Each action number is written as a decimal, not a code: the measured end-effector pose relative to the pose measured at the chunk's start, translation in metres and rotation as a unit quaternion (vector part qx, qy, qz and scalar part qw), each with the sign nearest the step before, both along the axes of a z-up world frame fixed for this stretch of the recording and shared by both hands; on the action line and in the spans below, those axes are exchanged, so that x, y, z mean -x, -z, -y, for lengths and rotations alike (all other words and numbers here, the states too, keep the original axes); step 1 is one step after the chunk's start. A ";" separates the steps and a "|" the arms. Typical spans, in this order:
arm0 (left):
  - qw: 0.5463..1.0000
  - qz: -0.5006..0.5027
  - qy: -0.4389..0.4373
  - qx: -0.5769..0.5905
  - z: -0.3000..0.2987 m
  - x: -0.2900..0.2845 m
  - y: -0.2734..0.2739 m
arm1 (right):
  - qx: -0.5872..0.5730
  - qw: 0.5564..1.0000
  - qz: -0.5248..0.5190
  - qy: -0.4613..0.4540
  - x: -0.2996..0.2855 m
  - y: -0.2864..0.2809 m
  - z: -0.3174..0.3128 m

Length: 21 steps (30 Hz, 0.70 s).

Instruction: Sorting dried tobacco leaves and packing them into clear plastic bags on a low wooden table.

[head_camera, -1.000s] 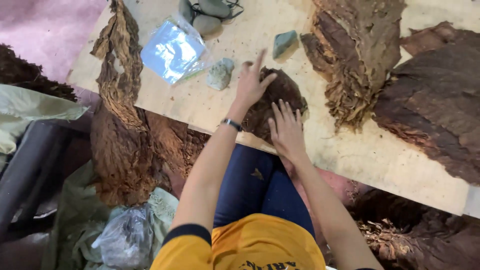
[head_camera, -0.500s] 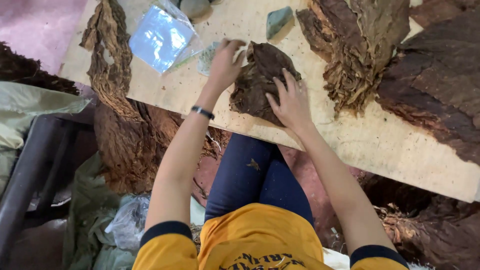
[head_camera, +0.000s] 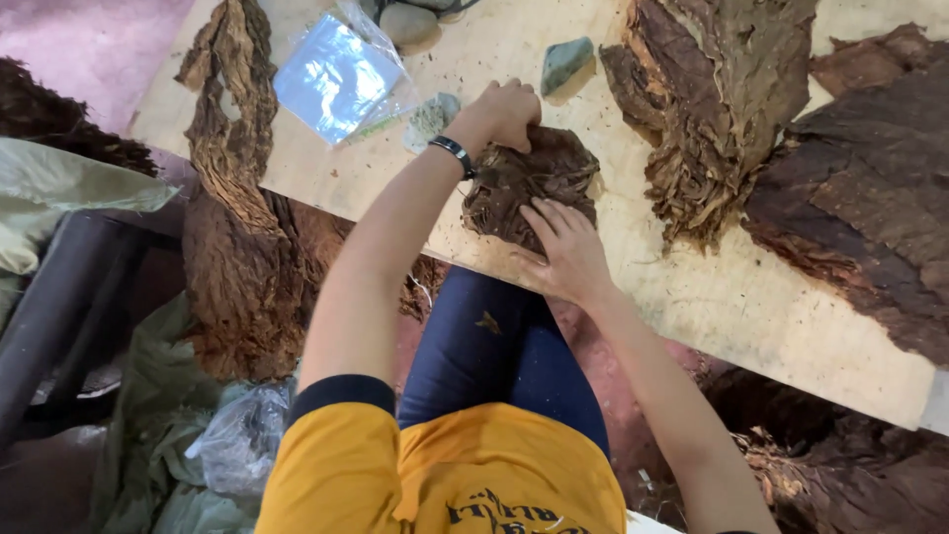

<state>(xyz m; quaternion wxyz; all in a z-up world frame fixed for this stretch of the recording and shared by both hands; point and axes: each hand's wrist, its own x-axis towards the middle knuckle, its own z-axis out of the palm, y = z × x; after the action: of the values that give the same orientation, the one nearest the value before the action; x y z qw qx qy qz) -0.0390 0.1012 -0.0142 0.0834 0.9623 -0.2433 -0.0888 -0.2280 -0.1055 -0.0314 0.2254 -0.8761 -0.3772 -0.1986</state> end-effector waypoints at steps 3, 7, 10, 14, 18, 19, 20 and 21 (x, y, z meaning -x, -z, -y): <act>0.998 -0.033 0.018 0.042 0.003 0.031 -0.032 | 0.039 0.999 -0.010 -0.011 0.004 0.000 0.007; 0.993 0.050 0.093 0.048 0.007 0.070 -0.037 | 0.056 0.998 -0.021 -0.034 -0.007 -0.003 0.011; 0.959 0.205 0.195 -0.015 -0.016 0.072 0.052 | 0.048 0.995 0.062 -0.060 -0.034 0.036 0.015; 0.932 0.288 0.198 0.098 -0.030 0.154 0.008 | 0.000 0.995 0.094 -0.040 -0.022 0.022 0.020; 0.907 0.340 0.200 0.151 -0.042 0.180 0.017 | -0.029 0.985 0.166 0.023 -0.029 0.048 0.029; 0.904 0.340 0.191 0.174 -0.044 0.181 0.026 | -0.063 0.980 0.185 0.033 -0.033 0.056 0.032; 0.905 0.338 0.188 0.175 -0.046 0.180 0.030 | -0.062 0.981 0.182 0.031 -0.037 0.041 0.027; 0.904 0.336 0.189 0.184 -0.045 0.177 0.033 | -0.056 0.987 0.153 0.014 -0.042 0.025 0.024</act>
<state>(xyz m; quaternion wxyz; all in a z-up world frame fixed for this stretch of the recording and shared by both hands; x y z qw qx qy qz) -0.2162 0.1467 -0.0476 0.1539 0.8385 -0.4459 0.2725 -0.1864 -0.1291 -0.0566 0.2103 -0.8266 -0.3833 -0.3543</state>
